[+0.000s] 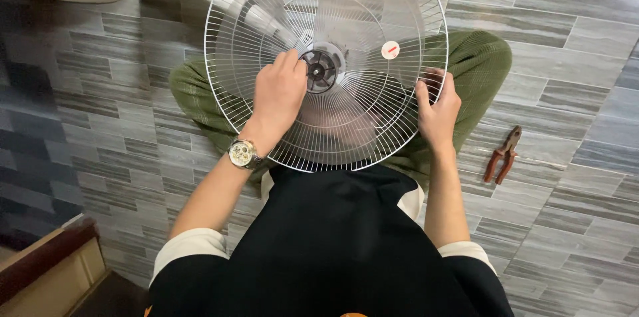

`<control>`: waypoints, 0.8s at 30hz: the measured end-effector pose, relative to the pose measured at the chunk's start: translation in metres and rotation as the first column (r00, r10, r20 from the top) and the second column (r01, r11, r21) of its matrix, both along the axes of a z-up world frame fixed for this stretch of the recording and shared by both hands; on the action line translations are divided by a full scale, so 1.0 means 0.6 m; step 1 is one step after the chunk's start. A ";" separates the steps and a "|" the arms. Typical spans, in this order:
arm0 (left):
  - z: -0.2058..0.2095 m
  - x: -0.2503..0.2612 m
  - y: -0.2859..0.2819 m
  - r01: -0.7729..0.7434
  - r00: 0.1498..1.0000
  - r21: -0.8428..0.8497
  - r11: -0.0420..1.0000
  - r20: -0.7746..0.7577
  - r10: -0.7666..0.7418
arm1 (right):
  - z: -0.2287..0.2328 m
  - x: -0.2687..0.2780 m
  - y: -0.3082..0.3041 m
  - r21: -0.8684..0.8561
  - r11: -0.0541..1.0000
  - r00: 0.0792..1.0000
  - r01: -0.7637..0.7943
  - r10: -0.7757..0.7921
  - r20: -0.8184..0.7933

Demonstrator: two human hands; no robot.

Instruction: Assembling or disassembling the front cage and blades of an electric floor fan

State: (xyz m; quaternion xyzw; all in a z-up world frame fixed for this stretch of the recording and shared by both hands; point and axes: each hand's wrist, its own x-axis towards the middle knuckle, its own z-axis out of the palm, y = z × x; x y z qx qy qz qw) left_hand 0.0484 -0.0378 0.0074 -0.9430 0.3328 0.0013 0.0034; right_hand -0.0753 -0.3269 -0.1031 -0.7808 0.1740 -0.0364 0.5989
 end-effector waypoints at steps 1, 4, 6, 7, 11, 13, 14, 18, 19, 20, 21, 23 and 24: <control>0.003 0.000 -0.006 0.001 1.000 0.001 1.000 0.000 -0.001 | 0.001 0.001 0.001 0.001 1.000 1.000 0.001 -0.001 0.000; 0.007 -0.002 -0.017 0.049 0.991 0.118 0.992 0.122 -0.063 | 0.003 0.000 0.003 0.018 1.000 1.000 0.018 -0.018 0.002; 0.003 -0.001 -0.021 0.077 0.975 0.226 0.971 0.188 -0.122 | -0.002 -0.001 -0.001 -0.010 1.000 1.000 -0.003 0.003 0.002; 0.000 -0.001 -0.021 0.080 0.974 0.227 0.971 0.188 -0.124 | -0.001 -0.001 -0.001 -0.010 1.000 1.000 0.000 0.000 0.001; -0.001 -0.002 -0.022 0.112 0.964 0.267 0.957 0.205 -0.170 | 0.001 0.000 0.001 0.024 1.000 1.000 0.009 -0.009 0.002; -0.001 -0.001 -0.019 0.115 0.962 0.281 0.953 0.207 -0.177 | 0.002 0.000 0.002 0.033 0.999 1.000 0.011 -0.011 0.007; -0.003 0.000 -0.016 0.109 0.970 0.262 0.959 0.183 -0.160 | 0.002 -0.001 0.002 0.032 0.999 1.000 0.010 -0.010 0.004; 0.001 0.003 0.007 0.053 0.998 0.104 0.993 0.017 -0.055 | 0.001 -0.001 0.000 -0.007 1.000 1.000 -0.009 0.009 0.012; 0.017 -0.001 0.009 0.046 0.999 0.106 0.993 0.014 -0.047 | -0.001 -0.003 -0.001 -0.004 1.000 1.000 -0.016 0.016 0.009; 0.032 -0.005 0.012 -0.012 0.999 -0.015 1.000 -0.051 0.011 | -0.004 -0.003 -0.002 -0.013 1.000 1.000 -0.015 0.015 0.026; 0.046 -0.009 0.015 -0.080 0.990 -0.131 0.988 -0.122 0.064 | -0.007 -0.004 -0.002 -0.021 1.000 0.999 -0.016 0.017 0.040; 0.044 -0.026 0.036 -0.135 0.982 -0.172 0.976 -0.158 0.108 | -0.009 -0.005 -0.002 -0.031 0.999 0.999 -0.031 0.032 0.033; 0.041 -0.034 0.048 -0.181 0.972 -0.214 0.960 -0.190 0.140 | -0.011 -0.005 -0.001 -0.043 0.998 0.999 -0.037 0.038 0.029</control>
